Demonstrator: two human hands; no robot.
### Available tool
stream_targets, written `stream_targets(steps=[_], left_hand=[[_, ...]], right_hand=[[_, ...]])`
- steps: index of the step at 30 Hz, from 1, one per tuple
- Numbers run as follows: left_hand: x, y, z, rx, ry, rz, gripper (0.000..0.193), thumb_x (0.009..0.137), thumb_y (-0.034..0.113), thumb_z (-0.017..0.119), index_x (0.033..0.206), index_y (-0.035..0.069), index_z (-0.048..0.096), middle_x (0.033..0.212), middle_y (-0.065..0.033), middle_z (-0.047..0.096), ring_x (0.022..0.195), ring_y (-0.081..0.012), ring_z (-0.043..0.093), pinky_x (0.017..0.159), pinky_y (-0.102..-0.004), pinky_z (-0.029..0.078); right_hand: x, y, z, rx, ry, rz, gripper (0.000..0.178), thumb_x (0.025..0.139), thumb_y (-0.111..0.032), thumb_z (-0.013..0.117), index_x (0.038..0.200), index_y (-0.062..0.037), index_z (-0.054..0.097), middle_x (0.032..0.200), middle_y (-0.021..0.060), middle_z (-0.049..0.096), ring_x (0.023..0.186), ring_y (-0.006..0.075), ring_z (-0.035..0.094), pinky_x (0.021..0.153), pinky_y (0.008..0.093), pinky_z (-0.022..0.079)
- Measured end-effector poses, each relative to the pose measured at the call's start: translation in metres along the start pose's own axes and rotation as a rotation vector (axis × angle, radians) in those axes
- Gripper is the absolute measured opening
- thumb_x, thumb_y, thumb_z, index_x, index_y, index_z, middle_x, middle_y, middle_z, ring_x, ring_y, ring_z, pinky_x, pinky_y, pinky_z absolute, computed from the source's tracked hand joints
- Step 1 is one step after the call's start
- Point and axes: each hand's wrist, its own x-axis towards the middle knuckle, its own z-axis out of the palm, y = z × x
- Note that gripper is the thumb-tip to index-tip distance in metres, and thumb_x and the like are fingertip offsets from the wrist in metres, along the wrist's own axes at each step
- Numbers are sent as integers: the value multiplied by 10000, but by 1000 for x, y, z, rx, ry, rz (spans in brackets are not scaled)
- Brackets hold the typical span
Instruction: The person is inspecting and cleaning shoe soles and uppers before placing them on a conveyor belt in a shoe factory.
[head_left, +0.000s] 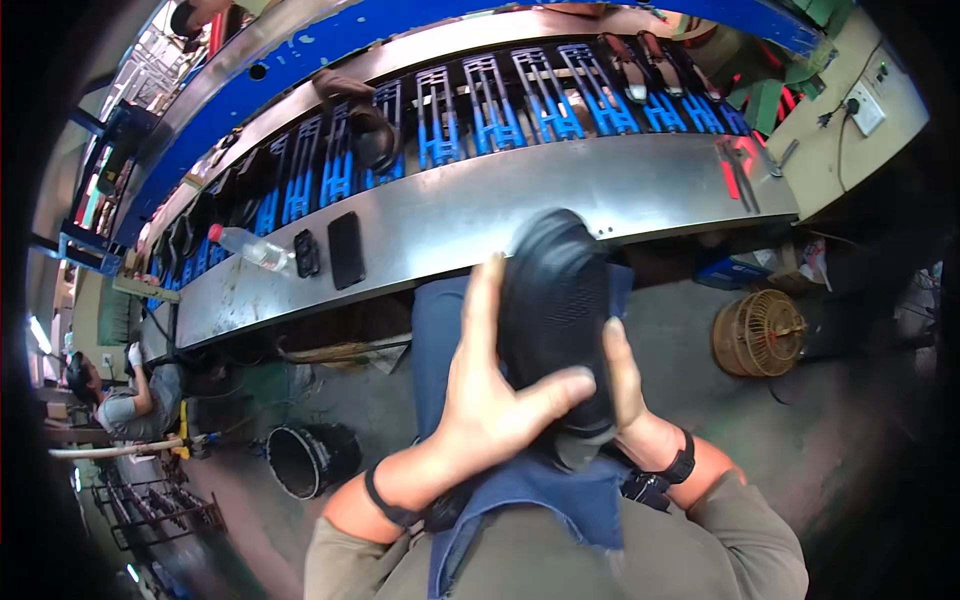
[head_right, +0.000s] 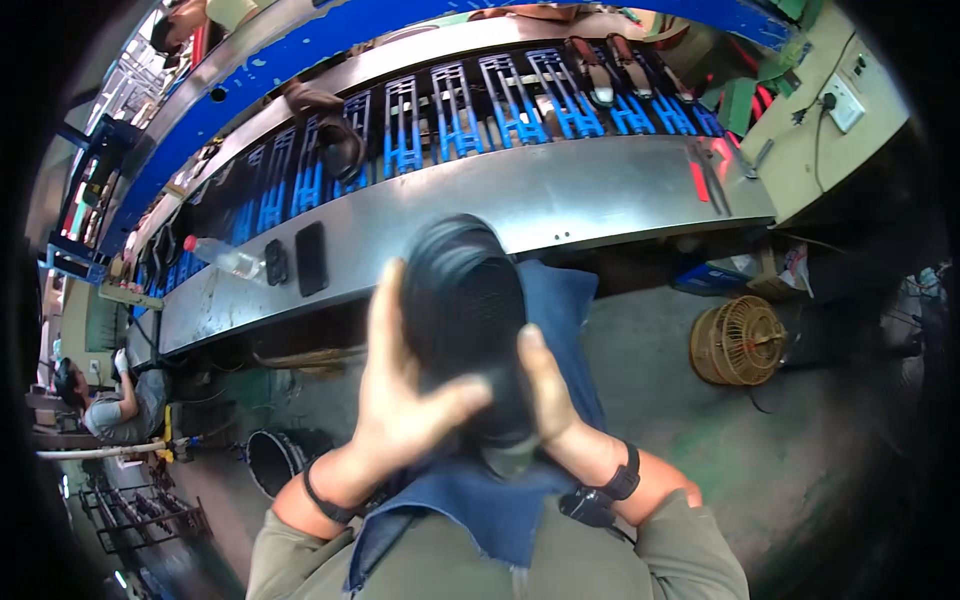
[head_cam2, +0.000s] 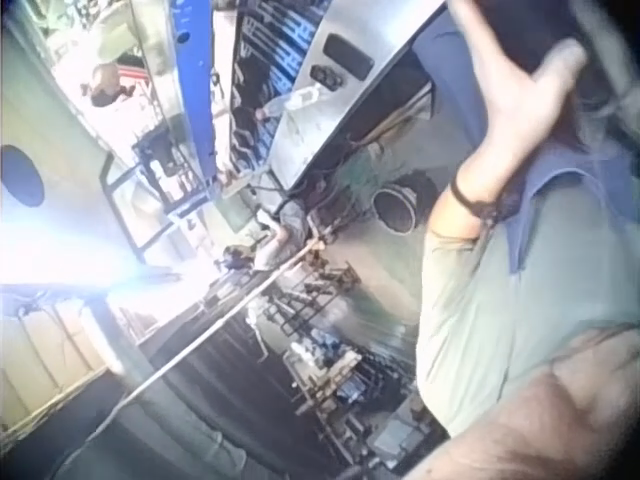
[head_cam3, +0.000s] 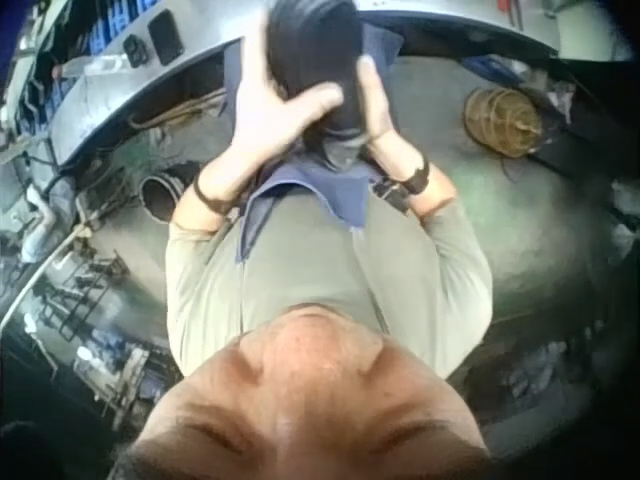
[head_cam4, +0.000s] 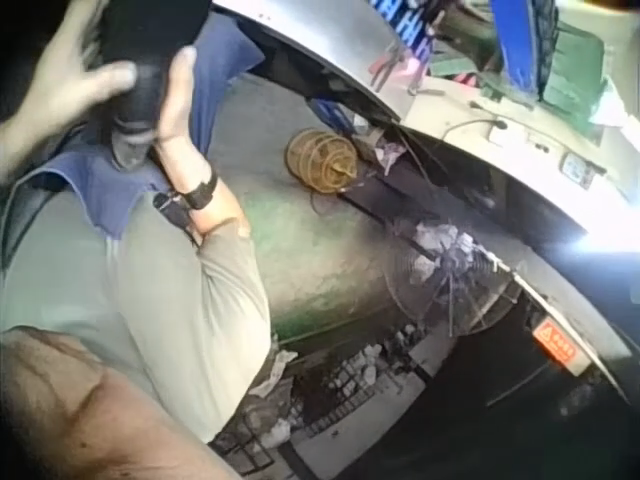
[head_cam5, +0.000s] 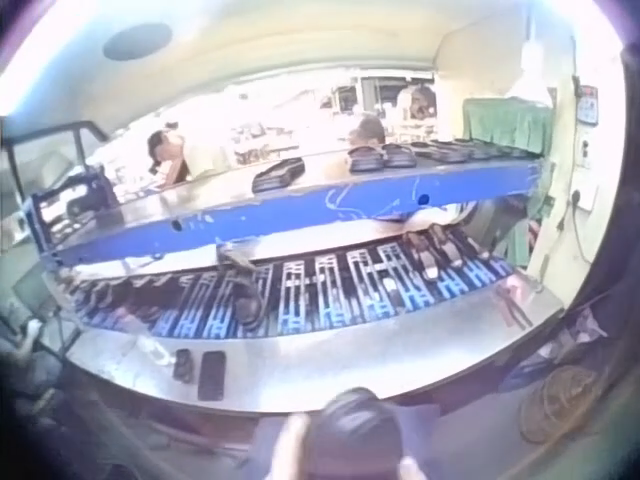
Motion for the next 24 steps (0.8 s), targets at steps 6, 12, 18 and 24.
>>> stream_targets(steps=[6,12,18,24], left_hand=[[12,-44,-47,-730,104,-280,650,856,142,717,1392,7,375,1161,-157,625,1032,-242,662,927,-383,553],[-29,-71,-75,-1071,118,-425,633,832,329,707,1305,-54,532,1158,-200,675,1026,-290,701,919,-409,583],[-36,-68,-50,-1161,-35,-493,798,789,507,761,1370,15,522,1269,-155,619,1149,-275,644,1009,-414,534],[-47,-72,-43,-1244,-72,-610,867,744,489,799,1386,-4,492,1265,-153,616,1131,-270,652,992,-398,545]], right_hand=[[15,26,10,-1111,-16,-159,782,953,-444,652,1454,71,341,1348,298,531,1265,336,554,1047,406,450],[26,-26,21,-1350,-171,-396,353,872,-197,765,1100,15,599,640,91,660,524,185,661,515,310,531],[73,-43,52,-1440,-487,-305,762,835,-329,829,1368,22,413,596,62,520,486,172,562,479,305,417],[71,-53,48,-1358,-579,-117,530,928,-231,668,1345,-16,420,685,167,624,659,398,660,591,442,497]])
